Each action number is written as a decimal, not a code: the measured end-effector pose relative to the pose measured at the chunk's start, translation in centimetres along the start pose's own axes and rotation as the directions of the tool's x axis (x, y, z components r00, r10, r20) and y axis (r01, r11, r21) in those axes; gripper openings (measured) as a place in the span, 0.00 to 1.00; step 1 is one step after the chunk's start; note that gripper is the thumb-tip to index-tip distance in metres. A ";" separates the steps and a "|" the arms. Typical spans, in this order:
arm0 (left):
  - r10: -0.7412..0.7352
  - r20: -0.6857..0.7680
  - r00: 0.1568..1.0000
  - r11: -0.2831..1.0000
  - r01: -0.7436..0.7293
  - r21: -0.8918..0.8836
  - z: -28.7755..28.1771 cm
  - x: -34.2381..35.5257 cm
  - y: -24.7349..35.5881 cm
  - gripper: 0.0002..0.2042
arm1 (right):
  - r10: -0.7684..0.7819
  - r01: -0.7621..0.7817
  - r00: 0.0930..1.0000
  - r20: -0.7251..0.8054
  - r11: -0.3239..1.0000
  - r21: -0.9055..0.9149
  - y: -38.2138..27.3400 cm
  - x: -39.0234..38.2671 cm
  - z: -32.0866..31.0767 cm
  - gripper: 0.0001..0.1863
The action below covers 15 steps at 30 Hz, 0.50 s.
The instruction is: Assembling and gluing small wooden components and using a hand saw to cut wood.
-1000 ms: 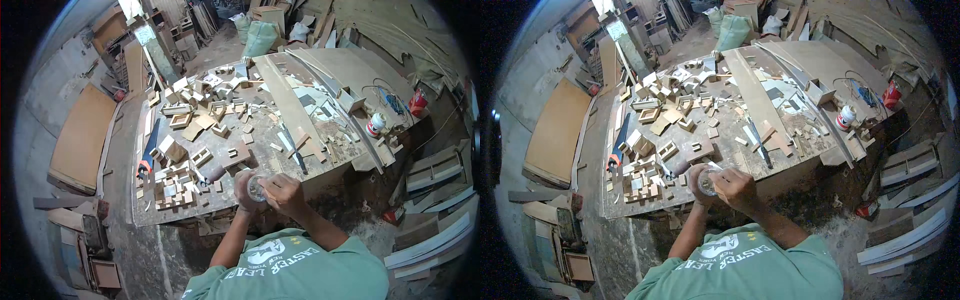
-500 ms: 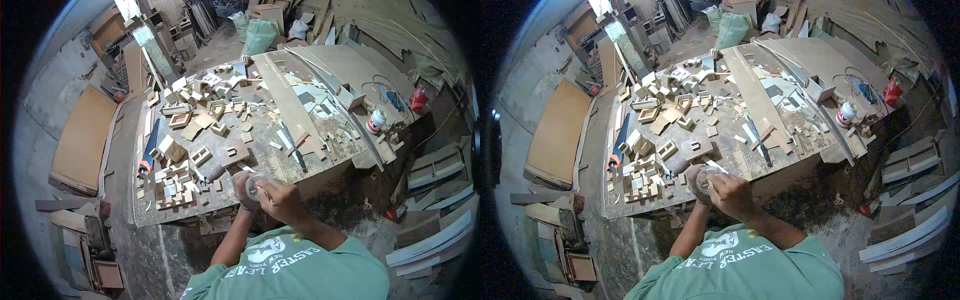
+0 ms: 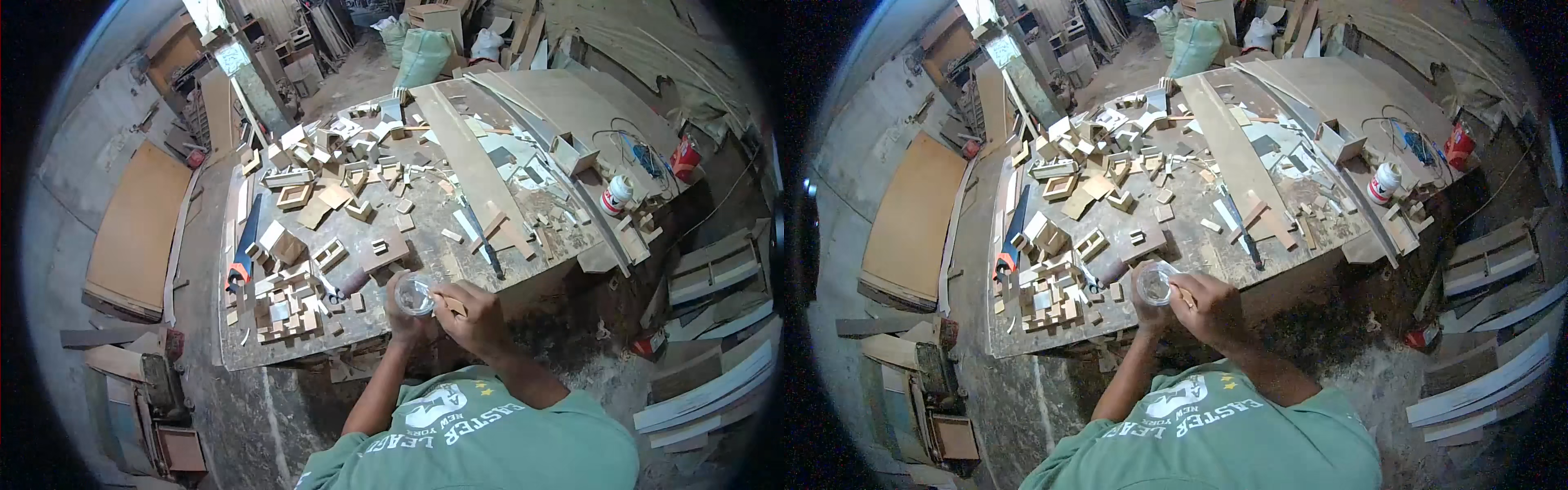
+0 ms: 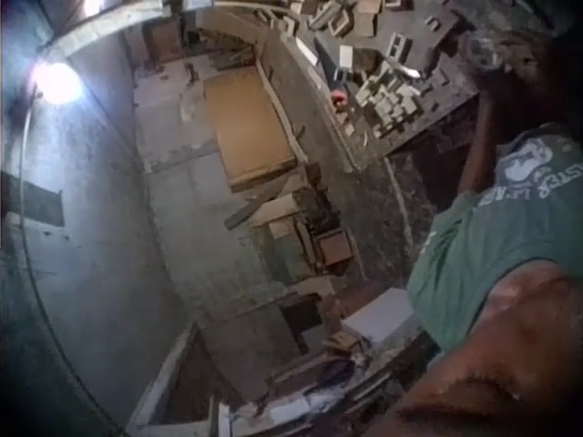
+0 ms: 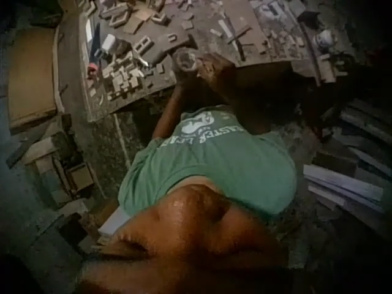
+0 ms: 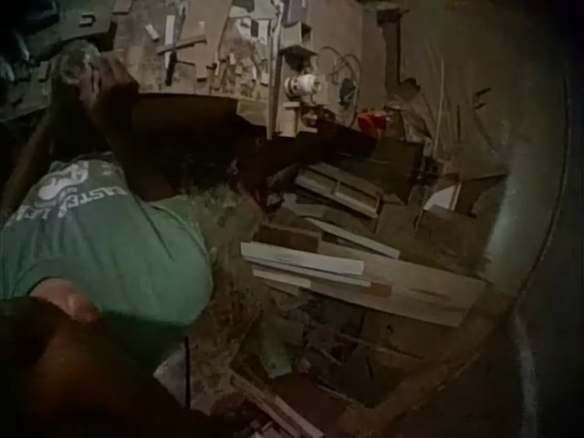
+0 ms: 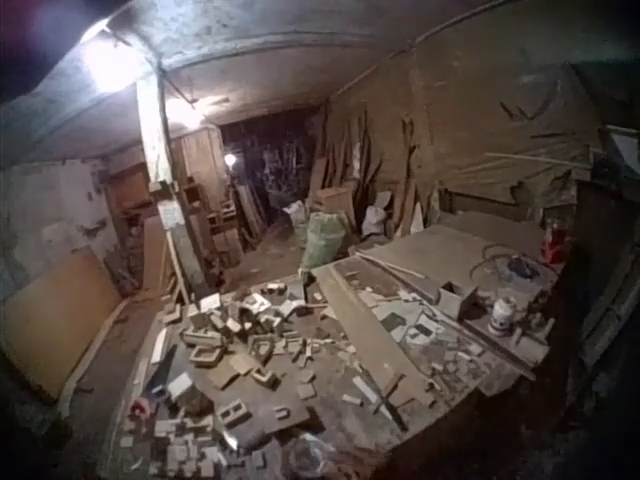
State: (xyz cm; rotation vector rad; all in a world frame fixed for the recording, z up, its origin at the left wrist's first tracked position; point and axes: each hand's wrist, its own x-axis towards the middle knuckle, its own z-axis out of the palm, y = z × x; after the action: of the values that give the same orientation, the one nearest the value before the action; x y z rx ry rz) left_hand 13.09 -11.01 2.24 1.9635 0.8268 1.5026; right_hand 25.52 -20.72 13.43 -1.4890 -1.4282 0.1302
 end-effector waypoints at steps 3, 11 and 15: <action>-0.054 0.048 0.997 0.994 0.058 -0.088 -0.6 0.1 -0.1 0.33 | -0.027 0.029 0.998 0.052 0.999 -0.035 0.5 0.5 -0.6 0.07; -0.186 0.223 0.957 0.980 0.196 -0.026 -1.5 0.8 -0.2 0.35 | -0.094 0.078 0.984 0.149 0.990 0.114 0.5 0.6 -0.9 0.08; -0.134 0.239 0.962 0.991 0.133 0.020 -1.8 -0.1 -1.9 0.35 | -0.084 0.069 0.983 0.166 0.993 0.094 0.3 0.6 0.0 0.06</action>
State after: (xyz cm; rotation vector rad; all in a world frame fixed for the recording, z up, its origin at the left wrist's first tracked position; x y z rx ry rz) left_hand 11.08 -9.75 1.22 2.0006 0.8382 1.1594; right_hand 25.84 -20.17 13.55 -1.3746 -1.5937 0.2748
